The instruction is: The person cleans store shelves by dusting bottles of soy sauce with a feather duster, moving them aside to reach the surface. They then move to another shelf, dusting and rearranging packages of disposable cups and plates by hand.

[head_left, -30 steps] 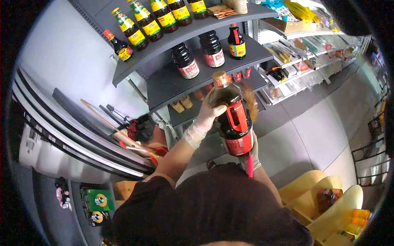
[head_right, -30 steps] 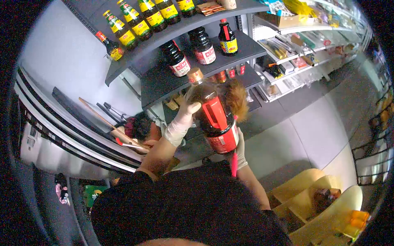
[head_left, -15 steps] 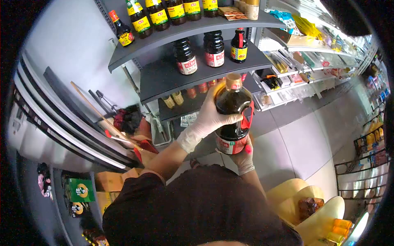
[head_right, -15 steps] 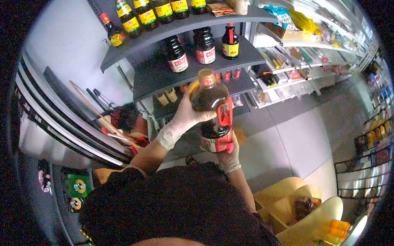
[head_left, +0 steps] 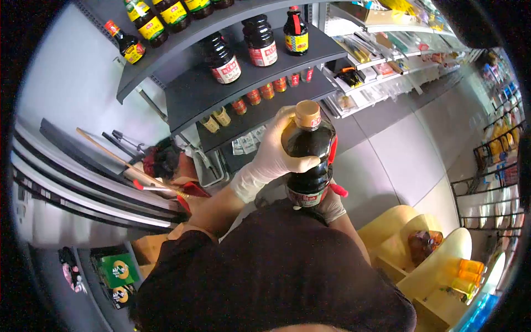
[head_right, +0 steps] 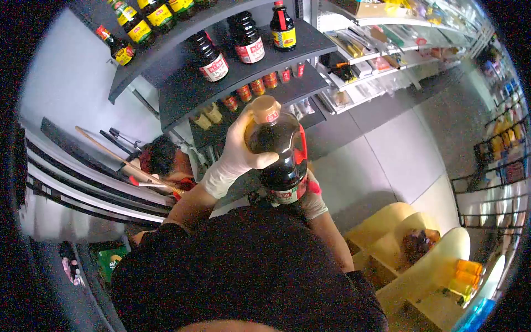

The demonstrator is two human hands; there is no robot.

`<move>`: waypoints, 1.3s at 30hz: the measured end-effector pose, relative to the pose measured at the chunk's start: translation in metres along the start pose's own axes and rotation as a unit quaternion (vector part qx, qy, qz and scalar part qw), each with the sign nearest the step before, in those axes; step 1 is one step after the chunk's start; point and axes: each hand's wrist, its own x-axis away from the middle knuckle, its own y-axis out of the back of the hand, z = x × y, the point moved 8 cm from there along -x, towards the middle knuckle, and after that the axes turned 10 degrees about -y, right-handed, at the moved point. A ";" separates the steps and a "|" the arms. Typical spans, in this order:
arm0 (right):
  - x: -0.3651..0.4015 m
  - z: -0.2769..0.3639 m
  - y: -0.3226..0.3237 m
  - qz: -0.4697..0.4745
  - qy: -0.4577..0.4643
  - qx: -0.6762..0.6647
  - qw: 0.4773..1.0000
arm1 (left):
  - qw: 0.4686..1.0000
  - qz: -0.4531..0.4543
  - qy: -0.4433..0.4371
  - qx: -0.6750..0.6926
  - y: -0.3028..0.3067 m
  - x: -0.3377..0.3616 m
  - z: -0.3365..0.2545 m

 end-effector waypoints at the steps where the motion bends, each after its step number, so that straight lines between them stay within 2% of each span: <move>1: 0.004 0.000 0.000 0.002 0.007 0.008 1.000 | 1.000 -0.005 0.003 -0.001 -0.003 0.000 -0.005; 4: 0.020 0.006 -0.009 0.011 -0.005 0.036 0.999 | 1.000 -0.021 -0.018 -0.009 -0.010 -0.001 -0.019; 5: 0.024 0.011 -0.010 0.040 -0.007 0.054 0.998 | 0.999 -0.020 -0.024 -0.024 -0.012 -0.002 -0.026; 7: 0.031 0.019 0.014 -0.042 0.059 0.069 0.995 | 0.997 -0.012 -0.053 -0.062 -0.018 -0.009 -0.043; 10: 0.041 0.030 0.009 -0.076 0.136 0.030 0.987 | 0.980 0.022 -0.152 -0.127 -0.039 -0.027 -0.078; 13: 0.049 0.046 -0.007 -0.051 0.185 -0.026 0.981 | 0.995 0.049 -0.084 -0.019 -0.059 -0.044 -0.071; 21: 0.067 0.096 -0.005 0.023 0.264 -0.096 0.959 | 0.988 0.138 -0.069 -0.005 -0.084 -0.029 -0.076; 34: 0.092 0.098 0.016 0.051 0.282 -0.163 0.944 | 0.968 0.229 -0.098 0.041 -0.164 -0.038 -0.070; 39: 0.090 0.090 0.028 0.114 0.203 -0.236 0.944 | 0.964 0.247 -0.097 0.034 -0.173 -0.043 -0.063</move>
